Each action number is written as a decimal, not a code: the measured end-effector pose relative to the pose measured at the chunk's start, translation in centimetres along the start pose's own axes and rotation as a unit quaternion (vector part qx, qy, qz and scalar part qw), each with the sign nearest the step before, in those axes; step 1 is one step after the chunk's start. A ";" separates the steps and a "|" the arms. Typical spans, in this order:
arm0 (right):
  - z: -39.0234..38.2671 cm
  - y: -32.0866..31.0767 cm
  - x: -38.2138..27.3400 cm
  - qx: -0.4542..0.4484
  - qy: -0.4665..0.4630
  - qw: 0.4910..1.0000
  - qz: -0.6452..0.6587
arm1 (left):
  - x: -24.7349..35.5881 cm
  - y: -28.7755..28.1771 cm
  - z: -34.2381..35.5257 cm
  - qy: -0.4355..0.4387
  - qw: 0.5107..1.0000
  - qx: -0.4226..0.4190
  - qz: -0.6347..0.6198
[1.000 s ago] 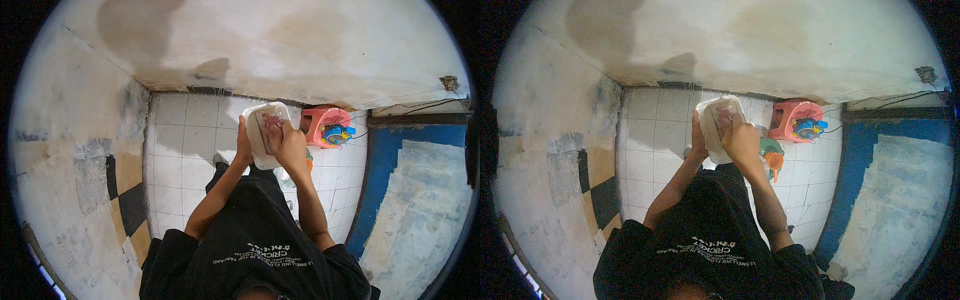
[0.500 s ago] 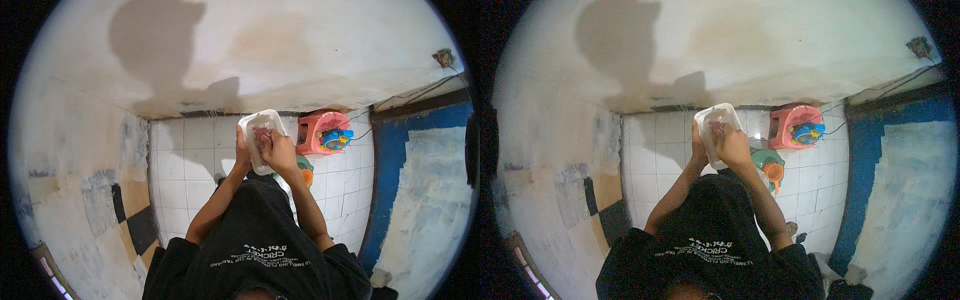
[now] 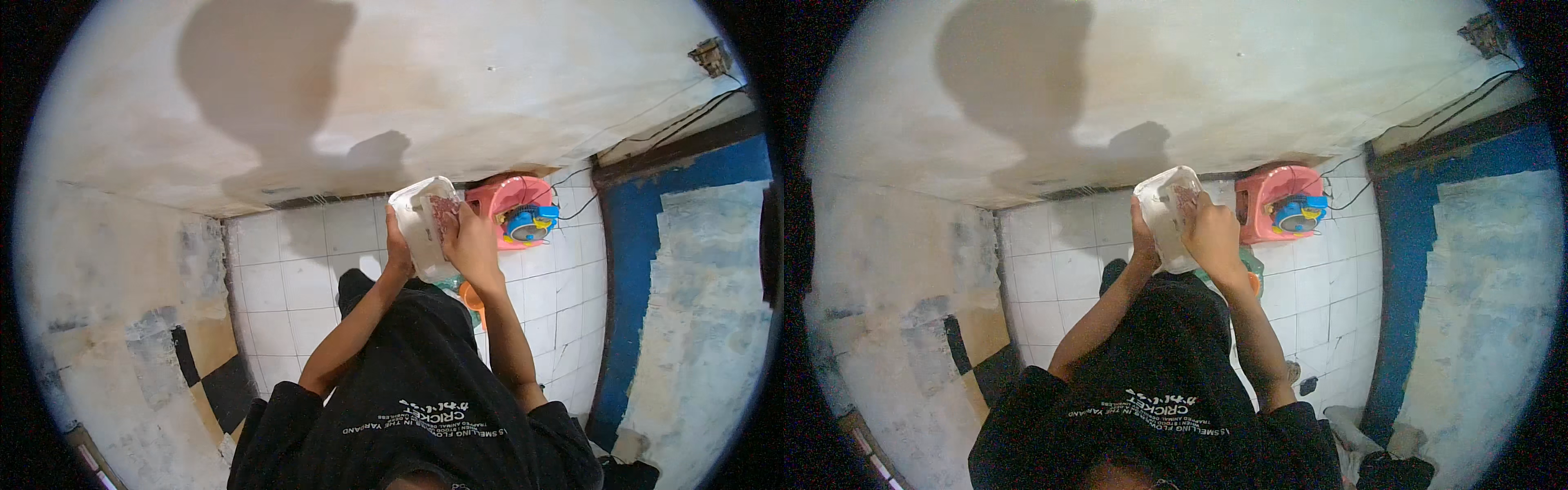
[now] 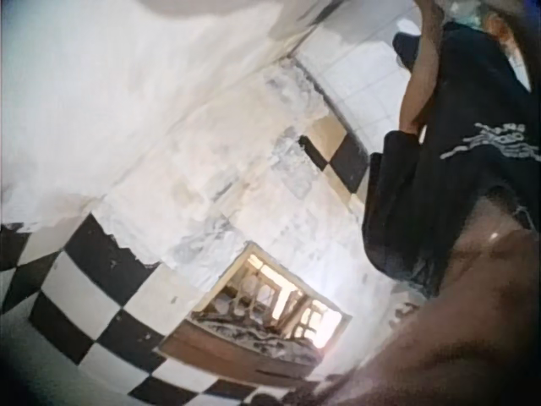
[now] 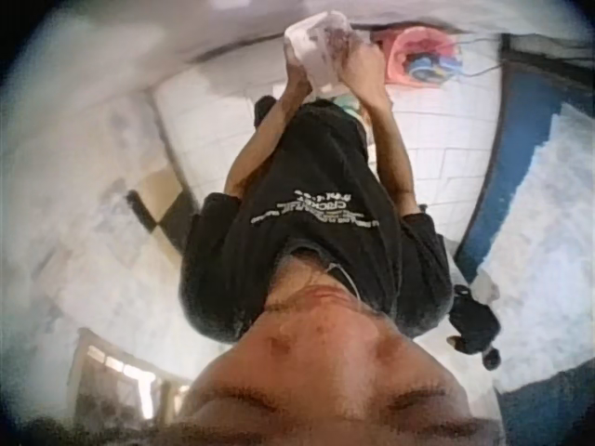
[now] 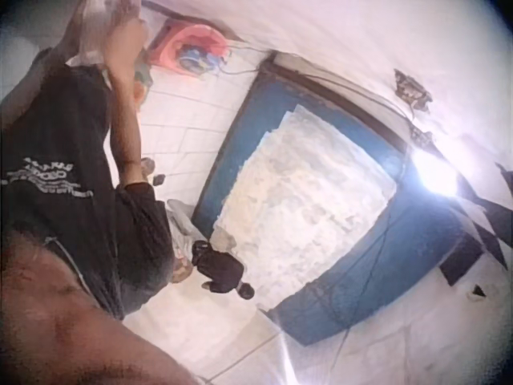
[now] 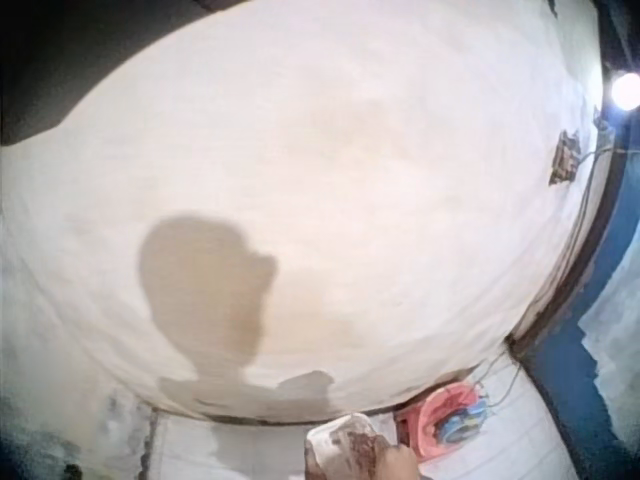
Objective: The person applies a pink substance to a wall using a plastic scraper. The person repeatedly loads the scraper from a white container and spreads the material over a large area of the wall.
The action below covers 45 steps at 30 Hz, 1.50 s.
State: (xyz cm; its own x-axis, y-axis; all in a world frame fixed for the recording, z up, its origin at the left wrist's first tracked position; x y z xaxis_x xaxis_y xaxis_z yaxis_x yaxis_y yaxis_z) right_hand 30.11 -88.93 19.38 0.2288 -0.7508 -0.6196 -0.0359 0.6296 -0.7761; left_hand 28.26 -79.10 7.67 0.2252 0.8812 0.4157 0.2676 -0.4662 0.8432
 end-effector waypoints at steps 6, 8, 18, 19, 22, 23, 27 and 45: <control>0.0 -1.0 2.1 -0.013 -0.020 1.000 -0.003 | -2.4 1.7 1.6 0.006 1.000 -0.029 0.004; 0.3 -2.9 2.2 0.017 -0.018 1.000 0.014 | -2.2 2.2 1.5 0.039 0.998 -0.031 0.036; -1.5 -1.6 2.8 -0.027 -0.073 0.987 -0.144 | -7.6 0.0 4.4 0.038 0.998 -0.027 0.046; -1.9 -1.2 2.6 -0.019 -0.094 0.987 -0.129 | -7.8 -0.2 4.2 0.063 0.997 -0.030 0.023; -3.0 -1.5 1.5 0.008 -0.063 0.997 -0.036 | -7.2 0.5 3.3 0.056 0.998 0.025 0.005; -3.4 -1.8 1.7 0.020 -0.040 0.999 -0.020 | -6.6 1.8 2.7 0.061 0.996 0.058 0.003; -2.0 -3.8 0.9 0.049 0.045 0.994 -0.083 | -5.8 1.9 2.6 0.058 0.996 0.057 -0.036; -1.2 2.9 -2.1 -0.081 -0.102 0.987 -0.099 | -7.6 -8.2 6.2 0.152 0.976 -0.083 -0.133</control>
State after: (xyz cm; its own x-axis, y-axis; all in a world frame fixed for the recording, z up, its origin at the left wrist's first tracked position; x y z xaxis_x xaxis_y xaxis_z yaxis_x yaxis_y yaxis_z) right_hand 28.36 -85.82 18.27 0.4372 -0.7897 -0.4303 -0.1222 0.4219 -0.8984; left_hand 30.20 -82.45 -4.52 -0.1277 0.9637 0.2346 0.1179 -0.2201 0.9683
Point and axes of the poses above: each hand's wrist, its own z-axis towards the middle knuckle, its own y-axis out of the palm, x = y × z, the point moved 4 cm from there along z, towards the middle knuckle, and after that the axes turned 4 degrees about z, right-handed, at the moved point
